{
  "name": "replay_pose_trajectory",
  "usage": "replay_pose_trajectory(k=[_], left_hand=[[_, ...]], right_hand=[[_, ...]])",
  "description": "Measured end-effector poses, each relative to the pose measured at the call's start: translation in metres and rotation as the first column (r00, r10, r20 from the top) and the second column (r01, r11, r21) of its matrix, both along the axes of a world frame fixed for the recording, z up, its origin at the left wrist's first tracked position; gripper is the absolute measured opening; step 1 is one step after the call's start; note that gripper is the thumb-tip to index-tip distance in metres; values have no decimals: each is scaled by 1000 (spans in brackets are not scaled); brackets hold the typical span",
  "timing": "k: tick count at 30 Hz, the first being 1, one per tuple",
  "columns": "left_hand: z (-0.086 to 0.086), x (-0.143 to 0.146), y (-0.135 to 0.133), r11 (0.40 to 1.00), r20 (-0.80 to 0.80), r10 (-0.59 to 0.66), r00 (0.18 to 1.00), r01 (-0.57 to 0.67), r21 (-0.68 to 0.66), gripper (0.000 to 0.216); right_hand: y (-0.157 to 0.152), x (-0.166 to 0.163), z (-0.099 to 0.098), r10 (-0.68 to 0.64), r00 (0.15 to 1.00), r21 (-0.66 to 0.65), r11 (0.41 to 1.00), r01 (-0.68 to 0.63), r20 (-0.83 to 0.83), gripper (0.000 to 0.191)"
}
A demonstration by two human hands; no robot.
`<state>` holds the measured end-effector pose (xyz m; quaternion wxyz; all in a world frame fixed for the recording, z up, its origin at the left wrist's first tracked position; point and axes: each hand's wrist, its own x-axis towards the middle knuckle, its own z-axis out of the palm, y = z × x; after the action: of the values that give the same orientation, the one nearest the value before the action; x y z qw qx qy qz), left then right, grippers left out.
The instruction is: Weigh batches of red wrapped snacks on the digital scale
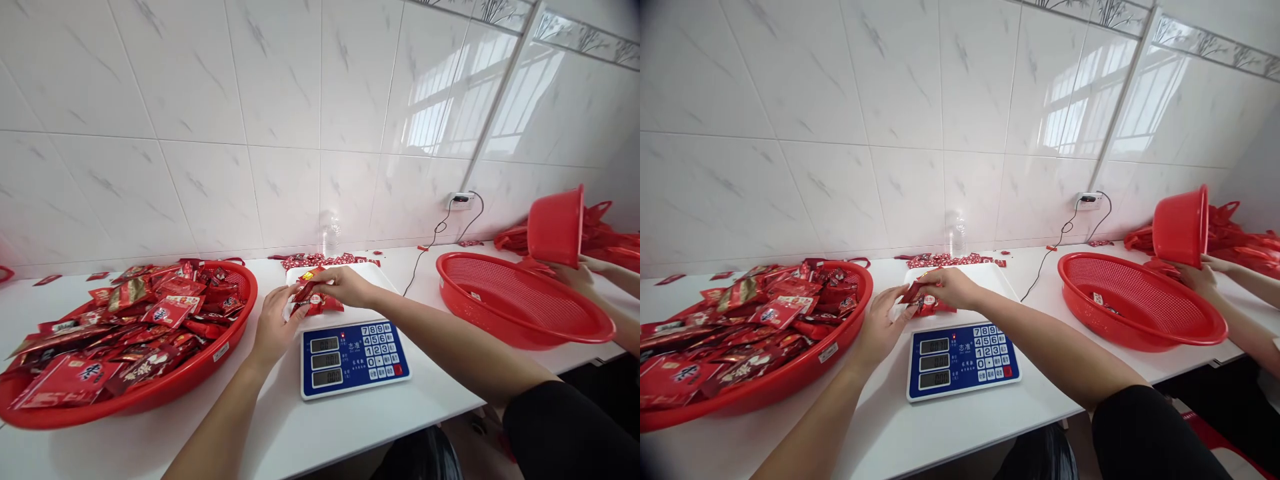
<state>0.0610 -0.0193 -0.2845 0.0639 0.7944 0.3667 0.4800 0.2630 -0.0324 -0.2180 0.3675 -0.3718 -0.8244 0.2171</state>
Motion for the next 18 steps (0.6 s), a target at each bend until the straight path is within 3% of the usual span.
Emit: replay_pose_trajectory(k=[4,7,10,13,18], left_hand=[[0,2,-4,998,112,-42,993,48,-48,28],[0,2,-3,986,248,12,969,30,-166,34],[-1,0,0,965,323,51,945,38,-261,38],[-3,-2,4,955,314,63,947,34,-294,40],[-4,-1,5,955,178,74,981,-19,-295,38]], right_hand=[[-6,-3,9,22,998,16,1000,-23,60,23],[4,15,10,-184,974,-9,982,186,130,26],[17,41,0,-390,856,-19,907,421,339,30],[26,58,-16,-427,771,-12,872,490,472,33],[32,55,-36,-412,766,-5,879,476,494,28]])
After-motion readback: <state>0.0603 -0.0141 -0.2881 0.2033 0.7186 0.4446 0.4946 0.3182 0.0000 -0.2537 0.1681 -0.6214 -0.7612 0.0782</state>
